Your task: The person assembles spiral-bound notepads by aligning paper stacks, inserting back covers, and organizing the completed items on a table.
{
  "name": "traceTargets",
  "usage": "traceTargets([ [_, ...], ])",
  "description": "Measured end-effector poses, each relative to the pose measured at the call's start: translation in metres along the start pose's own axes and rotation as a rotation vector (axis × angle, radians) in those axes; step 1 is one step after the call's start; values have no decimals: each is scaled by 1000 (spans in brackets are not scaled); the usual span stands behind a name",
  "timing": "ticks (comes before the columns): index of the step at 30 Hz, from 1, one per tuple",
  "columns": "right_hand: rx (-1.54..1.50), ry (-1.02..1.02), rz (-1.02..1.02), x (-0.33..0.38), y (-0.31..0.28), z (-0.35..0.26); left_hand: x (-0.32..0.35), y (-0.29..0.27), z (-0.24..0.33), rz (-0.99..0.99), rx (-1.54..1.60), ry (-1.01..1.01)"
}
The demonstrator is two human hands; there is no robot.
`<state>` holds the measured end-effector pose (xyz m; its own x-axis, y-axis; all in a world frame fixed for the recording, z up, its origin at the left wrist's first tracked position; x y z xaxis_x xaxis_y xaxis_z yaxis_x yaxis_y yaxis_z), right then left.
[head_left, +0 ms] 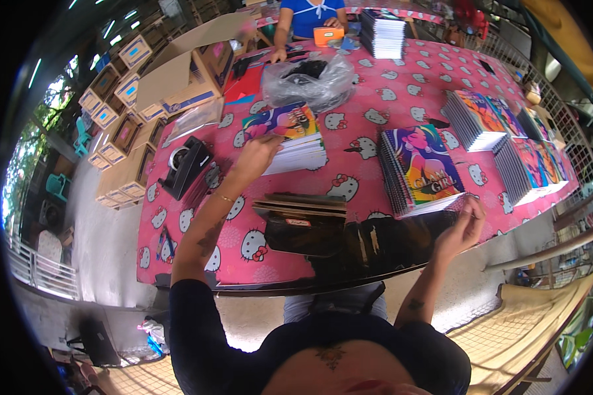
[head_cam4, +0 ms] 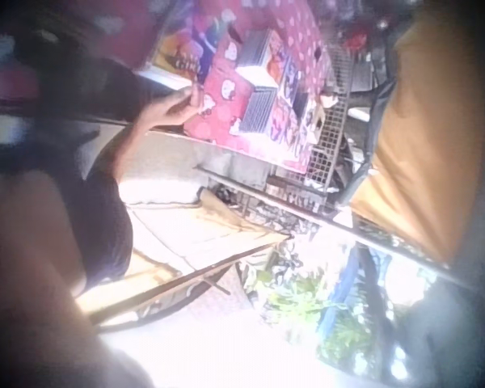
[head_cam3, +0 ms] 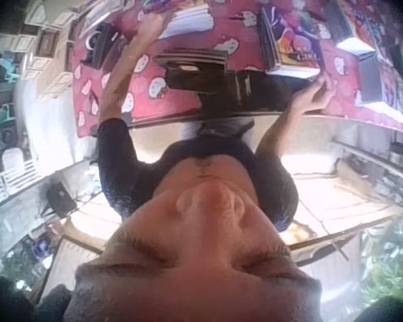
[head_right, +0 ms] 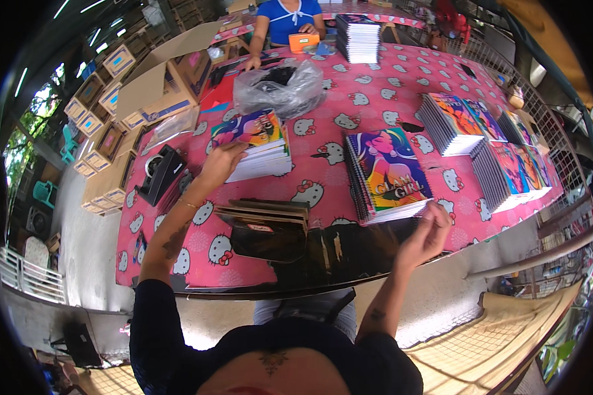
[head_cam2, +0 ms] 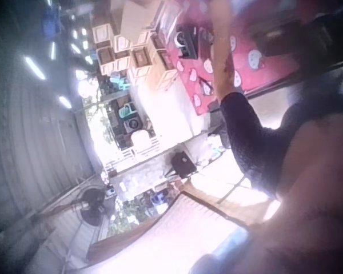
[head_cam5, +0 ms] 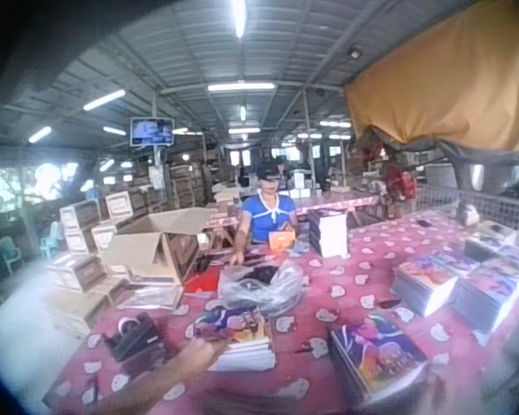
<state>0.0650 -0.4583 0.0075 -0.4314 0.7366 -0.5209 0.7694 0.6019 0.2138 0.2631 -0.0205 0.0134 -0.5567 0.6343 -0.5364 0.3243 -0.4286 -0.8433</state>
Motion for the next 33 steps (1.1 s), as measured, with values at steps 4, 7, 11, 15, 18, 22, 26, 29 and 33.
traceTargets([
  [4, -199, 100, -428, 41, 74, -33, -4, -6, -9, -16, 83, -70],
  [7, -128, 31, -697, 64, 105, -38, -9, -7, -8, -6, 91, -92],
  [11, -94, 70, -841, 84, 117, -33, -6, -5, -10, 28, 92, -120],
  [15, -86, 133, -860, 92, 114, -23, -3, -1, -11, 39, 107, -164],
  [18, -55, 178, -857, 95, 108, -19, -4, 1, -9, 46, 104, -179],
  [22, -47, 194, -861, 98, 107, -13, -1, 1, -2, 109, 56, -112],
  [26, -35, 248, -925, 96, 129, -8, 1, -3, -1, 153, 20, -99],
  [29, -36, 346, -963, 86, 190, 17, 3, -11, -11, 86, 50, -116],
  [33, 131, 181, -723, 61, 294, 83, -19, -15, -10, 195, 45, -216],
])
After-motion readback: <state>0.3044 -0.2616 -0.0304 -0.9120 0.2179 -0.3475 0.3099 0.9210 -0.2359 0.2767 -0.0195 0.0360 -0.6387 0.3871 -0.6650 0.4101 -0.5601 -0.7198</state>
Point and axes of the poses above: each hand's wrist, its own x-axis away from the middle knuckle, its own y-axis out of the palm, z = x × y, the point moved 4 cm from there along -x, towards the middle knuckle, and after that the axes turned 11 degrees about y, right-handed, at the moved point
